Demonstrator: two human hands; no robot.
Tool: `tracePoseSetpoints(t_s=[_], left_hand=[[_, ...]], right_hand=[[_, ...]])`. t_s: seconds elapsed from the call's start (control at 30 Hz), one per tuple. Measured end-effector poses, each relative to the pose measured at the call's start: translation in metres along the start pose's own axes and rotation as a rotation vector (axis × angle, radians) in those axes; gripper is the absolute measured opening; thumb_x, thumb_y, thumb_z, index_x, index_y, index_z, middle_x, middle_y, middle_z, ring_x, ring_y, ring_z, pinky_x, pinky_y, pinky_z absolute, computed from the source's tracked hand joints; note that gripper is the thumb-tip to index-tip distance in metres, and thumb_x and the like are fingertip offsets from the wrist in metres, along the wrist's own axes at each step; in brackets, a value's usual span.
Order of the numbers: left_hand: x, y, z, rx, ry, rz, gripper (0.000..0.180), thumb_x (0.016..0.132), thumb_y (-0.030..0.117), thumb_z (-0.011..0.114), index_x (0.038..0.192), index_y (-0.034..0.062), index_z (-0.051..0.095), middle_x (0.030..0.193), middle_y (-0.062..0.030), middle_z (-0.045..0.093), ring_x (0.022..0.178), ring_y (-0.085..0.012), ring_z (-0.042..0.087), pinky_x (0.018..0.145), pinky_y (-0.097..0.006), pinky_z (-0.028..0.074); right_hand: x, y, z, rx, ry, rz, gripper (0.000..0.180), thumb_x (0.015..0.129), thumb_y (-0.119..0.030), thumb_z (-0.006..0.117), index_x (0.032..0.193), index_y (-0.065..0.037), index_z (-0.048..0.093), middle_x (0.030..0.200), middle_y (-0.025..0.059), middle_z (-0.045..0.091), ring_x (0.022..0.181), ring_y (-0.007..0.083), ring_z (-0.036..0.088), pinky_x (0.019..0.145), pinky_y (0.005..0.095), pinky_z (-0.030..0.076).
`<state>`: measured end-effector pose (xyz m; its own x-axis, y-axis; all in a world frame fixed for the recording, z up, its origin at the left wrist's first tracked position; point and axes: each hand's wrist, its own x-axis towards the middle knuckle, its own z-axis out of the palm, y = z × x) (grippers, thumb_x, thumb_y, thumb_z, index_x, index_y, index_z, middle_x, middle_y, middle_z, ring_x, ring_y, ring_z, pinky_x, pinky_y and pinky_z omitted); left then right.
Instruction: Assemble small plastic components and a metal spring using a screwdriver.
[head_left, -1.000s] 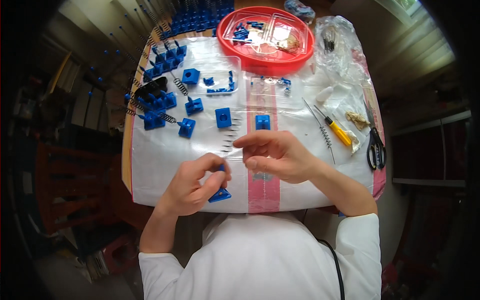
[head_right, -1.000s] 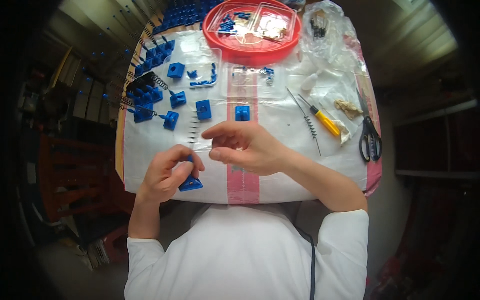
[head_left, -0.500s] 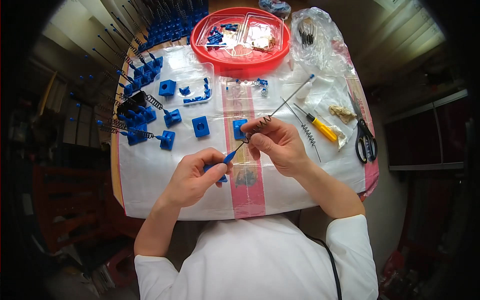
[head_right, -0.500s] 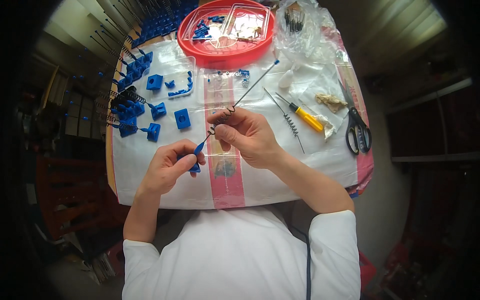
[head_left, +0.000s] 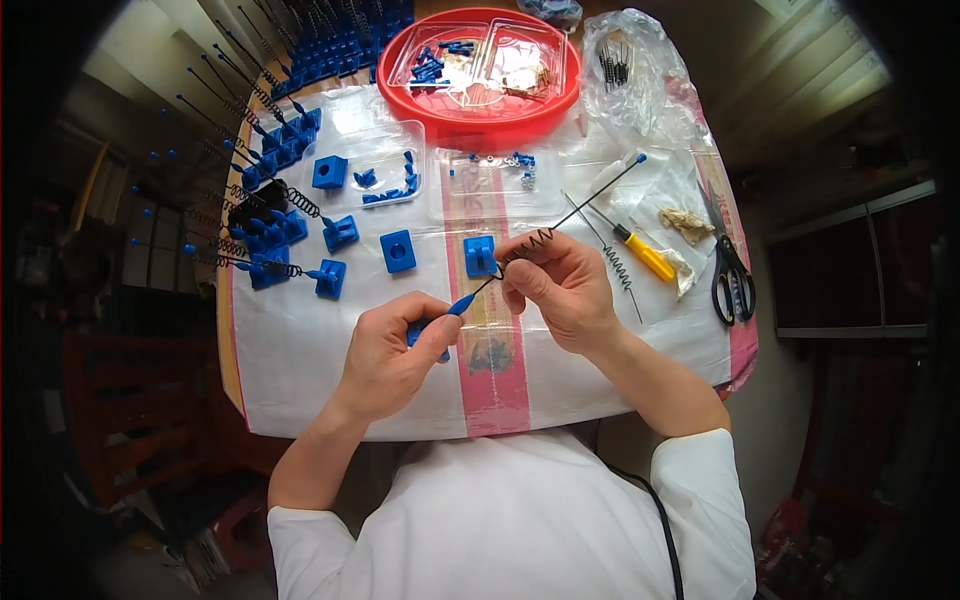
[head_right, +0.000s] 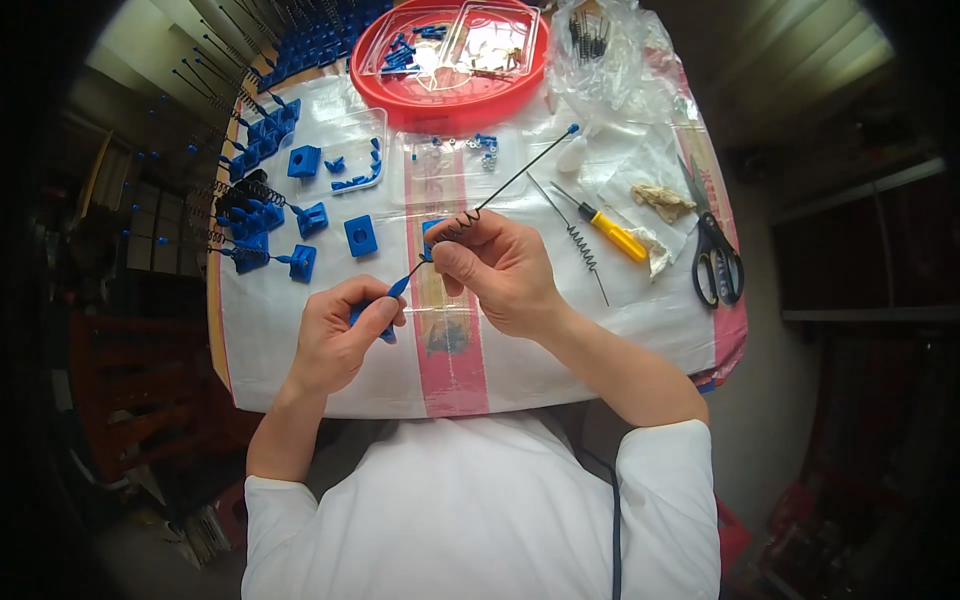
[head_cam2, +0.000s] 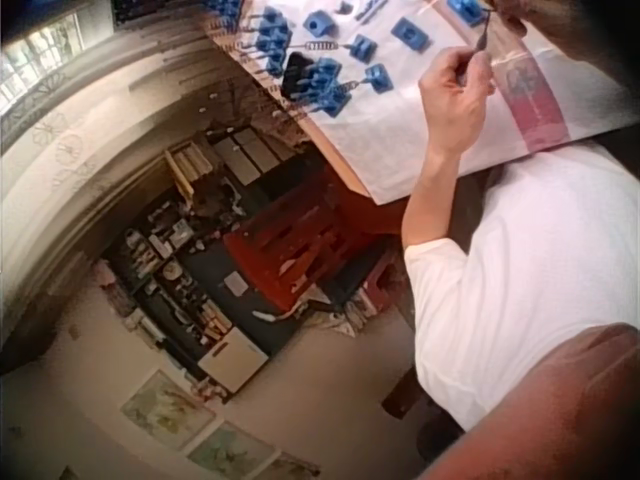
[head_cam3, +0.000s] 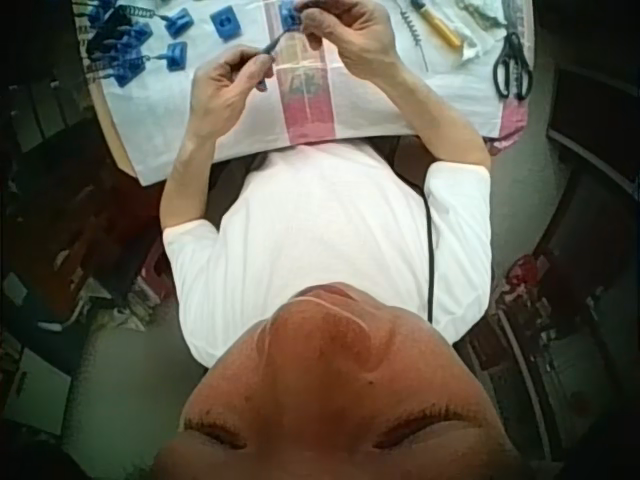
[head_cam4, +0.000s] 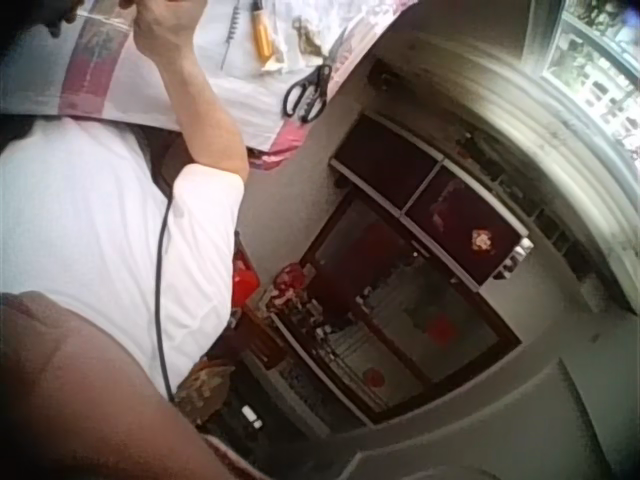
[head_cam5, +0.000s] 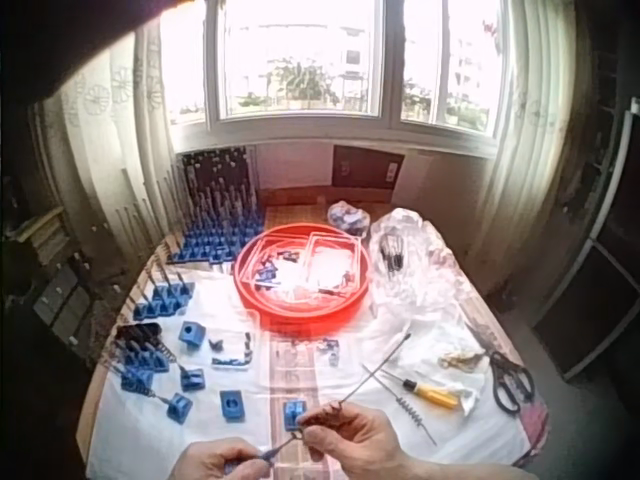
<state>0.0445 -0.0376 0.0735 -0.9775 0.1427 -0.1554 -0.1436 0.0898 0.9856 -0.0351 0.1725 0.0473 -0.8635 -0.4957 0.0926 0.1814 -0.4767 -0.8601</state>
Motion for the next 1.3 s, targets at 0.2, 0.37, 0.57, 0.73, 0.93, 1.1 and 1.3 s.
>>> tracePoseSetpoints(t_s=[0.2,0.37,0.57,0.73,0.93,1.1,1.3], left_hand=[[0.002,0.001,-0.005,-0.354,-0.142,-0.147,0.021,0.100,0.014,0.058,0.096,-0.0047,0.068,0.083,-0.0066,0.068,0.074,-0.0110,0.063,0.065,-0.026,0.053],[0.003,0.004,-0.004,-0.354,-0.147,-0.159,0.020,0.099,0.012,0.058,0.095,-0.0047,0.068,0.083,-0.0062,0.068,0.074,-0.0111,0.063,0.065,-0.026,0.052],[0.002,0.001,0.002,0.059,-0.007,0.082,0.015,0.097,0.008,0.060,0.093,-0.0044,0.069,0.083,-0.0048,0.066,0.074,-0.0099,0.061,0.064,-0.025,0.051],[0.002,0.001,0.003,-0.036,-0.029,0.041,0.017,0.097,0.009,0.060,0.092,-0.0043,0.069,0.083,-0.0067,0.067,0.074,-0.0110,0.063,0.063,-0.025,0.053],[0.003,0.004,-0.002,-0.330,-0.139,-0.122,0.020,0.098,0.011,0.059,0.093,-0.0049,0.069,0.082,-0.0082,0.068,0.073,-0.0118,0.064,0.063,-0.025,0.054],[-0.001,0.002,0.005,0.038,0.001,0.099,0.017,0.097,0.010,0.060,0.094,-0.0051,0.069,0.079,-0.0042,0.066,0.073,-0.0094,0.061,0.065,-0.024,0.050],[0.002,0.001,0.012,-0.152,-0.051,0.028,0.017,0.097,0.009,0.061,0.098,-0.0054,0.069,0.080,-0.0048,0.066,0.073,-0.0091,0.061,0.066,-0.024,0.050]], right_hand=[[-0.001,-0.001,0.001,-0.003,-0.049,-0.002,0.022,0.096,-0.014,0.067,0.111,0.001,0.066,0.086,0.0033,0.066,0.071,0.0099,0.060,0.065,0.0248,0.051],[-0.002,-0.003,0.000,-0.006,-0.049,-0.005,0.021,0.096,-0.014,0.068,0.110,0.001,0.066,0.086,0.0034,0.066,0.071,0.0099,0.060,0.065,0.0247,0.051],[-0.004,0.000,0.001,0.021,0.007,-0.031,0.019,0.094,-0.012,0.070,0.106,0.001,0.067,0.088,0.0042,0.068,0.070,0.0100,0.061,0.061,0.0245,0.050],[-0.004,0.000,0.001,0.045,0.001,-0.039,0.018,0.093,-0.012,0.070,0.106,0.001,0.067,0.089,0.0048,0.068,0.071,0.0102,0.061,0.062,0.0250,0.051],[-0.004,-0.005,0.001,0.064,-0.039,-0.010,0.019,0.093,-0.012,0.070,0.107,0.001,0.067,0.091,0.0056,0.068,0.073,0.0109,0.062,0.063,0.0258,0.052],[-0.004,-0.003,0.000,-0.006,-0.052,0.037,0.023,0.093,-0.011,0.070,0.112,0.002,0.065,0.092,0.0061,0.069,0.079,0.0114,0.066,0.067,0.0259,0.053],[-0.008,0.002,0.008,-0.021,-0.212,0.172,0.019,0.097,-0.003,0.063,0.115,0.004,0.062,0.096,0.0104,0.070,0.086,0.0148,0.068,0.077,0.0290,0.057]])
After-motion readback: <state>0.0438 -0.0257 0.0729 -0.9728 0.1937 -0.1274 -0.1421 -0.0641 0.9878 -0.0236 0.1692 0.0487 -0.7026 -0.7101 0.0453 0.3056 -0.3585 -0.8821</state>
